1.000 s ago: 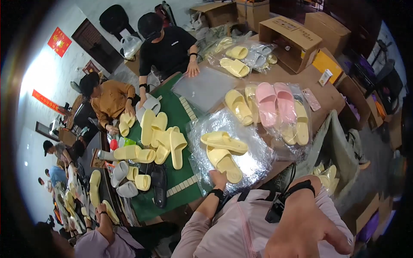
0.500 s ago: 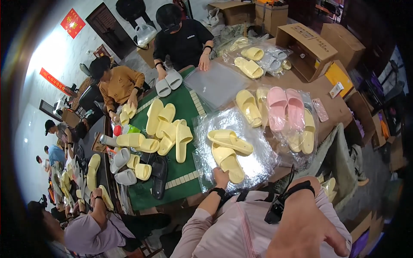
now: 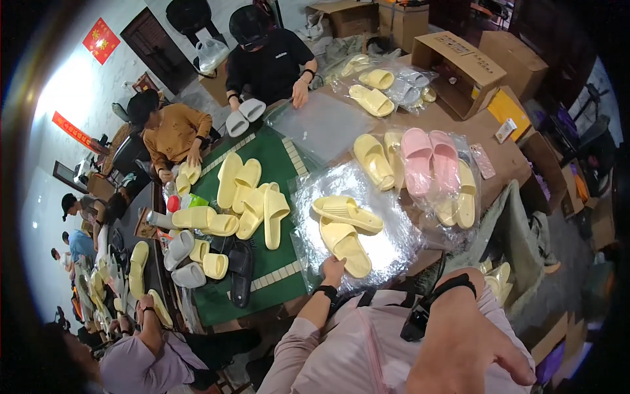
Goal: Packing manufactured sandals into plastic bags.
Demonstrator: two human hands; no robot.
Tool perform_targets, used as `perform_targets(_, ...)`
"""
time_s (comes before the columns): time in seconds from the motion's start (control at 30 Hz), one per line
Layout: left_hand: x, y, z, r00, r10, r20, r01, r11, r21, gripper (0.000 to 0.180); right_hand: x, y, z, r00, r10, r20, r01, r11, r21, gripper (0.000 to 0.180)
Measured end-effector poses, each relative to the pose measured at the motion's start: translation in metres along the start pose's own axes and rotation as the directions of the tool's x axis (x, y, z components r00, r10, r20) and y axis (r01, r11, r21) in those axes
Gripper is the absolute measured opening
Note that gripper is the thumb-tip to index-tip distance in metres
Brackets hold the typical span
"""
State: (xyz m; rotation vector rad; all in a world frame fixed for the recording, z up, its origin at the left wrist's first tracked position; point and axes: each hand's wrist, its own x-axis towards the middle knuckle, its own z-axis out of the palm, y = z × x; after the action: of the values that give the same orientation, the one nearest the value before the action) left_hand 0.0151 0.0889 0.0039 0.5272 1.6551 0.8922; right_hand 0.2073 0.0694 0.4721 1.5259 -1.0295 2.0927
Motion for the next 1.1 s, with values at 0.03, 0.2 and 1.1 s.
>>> perform_targets(0.03, 0.002, -0.003, -0.001, 1.0, 0.014, 0.004, -0.013, 0.999, -0.031, 0.017, 0.001, 0.001, -0.001, 1.0, 0.006, 0.027, -0.006, 1.0, -0.016, 0.069)
perform_targets(0.2, 0.005, -0.009, -0.006, 0.999, 0.033, 0.0, -0.033, 0.998, -0.054, 0.017, 0.003, 0.013, -0.001, 0.997, -0.067, -0.042, 0.066, 0.998, -0.024, 0.069)
perform_targets(1.1, -0.007, -0.019, -0.032, 0.971, 0.038, 0.235, 0.032, 0.958, -0.285, 0.024, -0.335, 0.08, -0.208, -0.213, -0.169, -0.962, -0.969, 0.161, 0.187, 0.035)
